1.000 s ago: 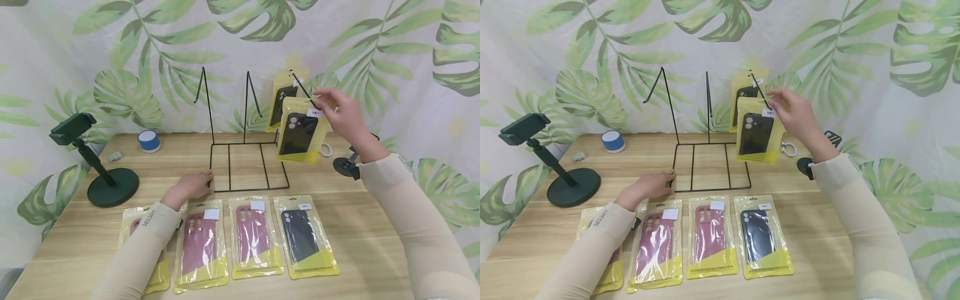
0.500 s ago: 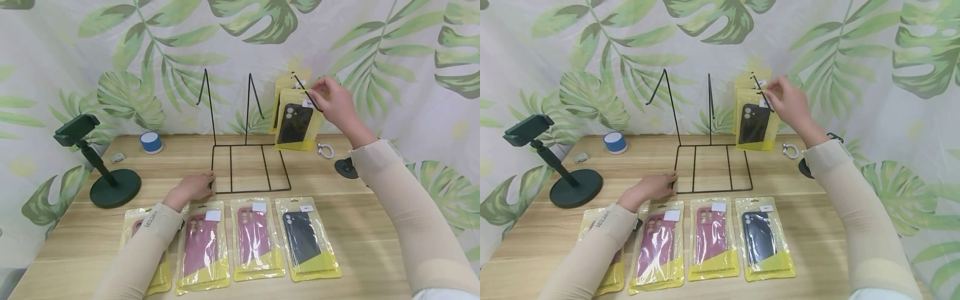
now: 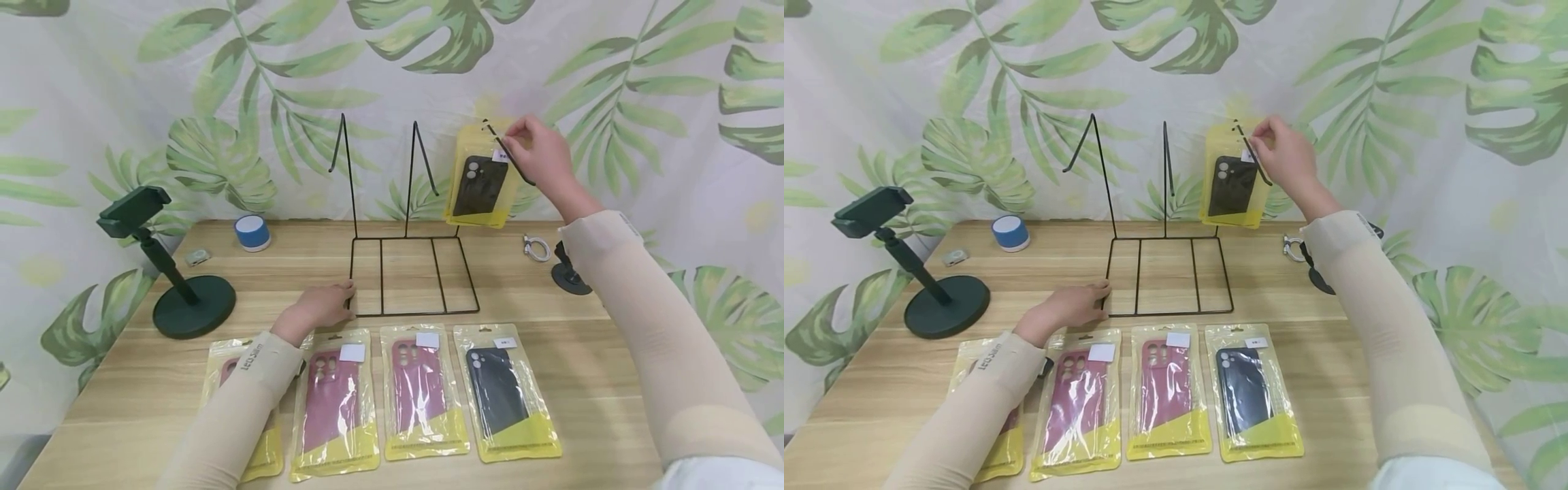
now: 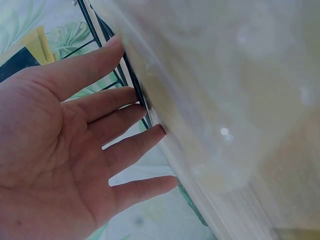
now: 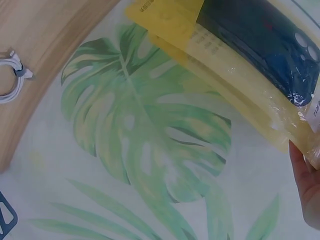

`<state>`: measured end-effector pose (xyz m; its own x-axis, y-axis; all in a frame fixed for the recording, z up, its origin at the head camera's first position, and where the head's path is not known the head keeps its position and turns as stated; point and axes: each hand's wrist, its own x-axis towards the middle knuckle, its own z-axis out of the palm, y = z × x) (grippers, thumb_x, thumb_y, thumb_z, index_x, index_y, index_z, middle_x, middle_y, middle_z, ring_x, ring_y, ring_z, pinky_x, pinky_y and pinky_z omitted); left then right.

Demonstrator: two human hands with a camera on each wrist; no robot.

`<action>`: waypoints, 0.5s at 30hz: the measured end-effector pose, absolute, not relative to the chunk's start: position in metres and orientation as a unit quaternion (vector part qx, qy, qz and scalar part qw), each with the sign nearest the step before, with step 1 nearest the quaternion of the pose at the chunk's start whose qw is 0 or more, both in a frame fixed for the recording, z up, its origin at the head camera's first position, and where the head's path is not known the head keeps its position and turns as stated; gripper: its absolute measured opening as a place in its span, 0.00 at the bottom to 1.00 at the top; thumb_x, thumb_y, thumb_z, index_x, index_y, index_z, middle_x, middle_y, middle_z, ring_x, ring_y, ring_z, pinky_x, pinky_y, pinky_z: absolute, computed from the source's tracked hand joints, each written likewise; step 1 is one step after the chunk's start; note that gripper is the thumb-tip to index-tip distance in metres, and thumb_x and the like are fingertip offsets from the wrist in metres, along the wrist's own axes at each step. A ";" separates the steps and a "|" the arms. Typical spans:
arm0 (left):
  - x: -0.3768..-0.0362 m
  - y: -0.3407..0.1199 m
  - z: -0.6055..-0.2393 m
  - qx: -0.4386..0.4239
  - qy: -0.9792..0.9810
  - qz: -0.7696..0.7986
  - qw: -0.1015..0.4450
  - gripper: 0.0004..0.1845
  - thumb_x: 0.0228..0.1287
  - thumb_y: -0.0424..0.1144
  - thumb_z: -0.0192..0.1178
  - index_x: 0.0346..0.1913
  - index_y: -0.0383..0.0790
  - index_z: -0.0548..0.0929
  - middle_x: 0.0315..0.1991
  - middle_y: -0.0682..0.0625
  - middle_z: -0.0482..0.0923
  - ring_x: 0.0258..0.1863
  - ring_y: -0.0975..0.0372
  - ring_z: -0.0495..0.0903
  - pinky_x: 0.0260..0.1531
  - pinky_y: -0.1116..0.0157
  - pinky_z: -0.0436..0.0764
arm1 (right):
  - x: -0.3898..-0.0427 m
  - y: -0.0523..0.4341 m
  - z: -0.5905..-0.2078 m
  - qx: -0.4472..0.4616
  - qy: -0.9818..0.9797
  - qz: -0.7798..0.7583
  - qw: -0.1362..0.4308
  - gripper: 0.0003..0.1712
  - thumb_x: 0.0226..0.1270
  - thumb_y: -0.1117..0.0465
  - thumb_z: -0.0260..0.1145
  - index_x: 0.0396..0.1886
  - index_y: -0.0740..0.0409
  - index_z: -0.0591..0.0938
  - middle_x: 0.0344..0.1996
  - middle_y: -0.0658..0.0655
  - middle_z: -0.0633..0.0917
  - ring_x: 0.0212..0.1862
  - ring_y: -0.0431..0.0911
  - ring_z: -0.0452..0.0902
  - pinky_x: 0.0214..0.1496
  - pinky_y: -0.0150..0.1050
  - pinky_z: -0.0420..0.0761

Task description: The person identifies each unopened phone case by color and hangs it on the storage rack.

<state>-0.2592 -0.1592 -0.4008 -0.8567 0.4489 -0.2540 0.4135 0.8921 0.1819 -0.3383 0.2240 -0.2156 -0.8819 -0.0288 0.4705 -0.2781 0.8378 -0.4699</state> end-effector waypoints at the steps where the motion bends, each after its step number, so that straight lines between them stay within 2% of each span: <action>1: -0.259 -0.159 -0.400 0.225 0.962 0.059 0.145 0.34 0.71 0.48 0.58 0.73 0.34 0.64 0.77 0.41 0.57 0.72 0.42 0.65 0.67 0.42 0.69 | -0.340 0.224 -0.215 0.078 -0.932 0.273 0.226 0.19 0.76 0.50 0.57 0.53 0.61 0.76 0.58 0.63 0.83 0.63 0.59 0.76 0.68 0.56 0.71; 15: -0.258 -0.159 -0.400 0.222 0.962 0.064 0.148 0.34 0.71 0.47 0.58 0.73 0.34 0.64 0.77 0.41 0.57 0.72 0.42 0.64 0.67 0.42 0.69 | -0.357 0.223 -0.214 0.055 -0.942 0.262 0.203 0.25 0.76 0.43 0.54 0.57 0.57 0.75 0.62 0.60 0.81 0.64 0.58 0.75 0.69 0.55 0.71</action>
<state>-0.2577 -0.1595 -0.3996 -0.8577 0.4455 -0.2566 0.4073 0.8934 0.1897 -0.3575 0.2230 -0.2139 -0.9116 0.0033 0.4111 -0.2098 0.8562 -0.4722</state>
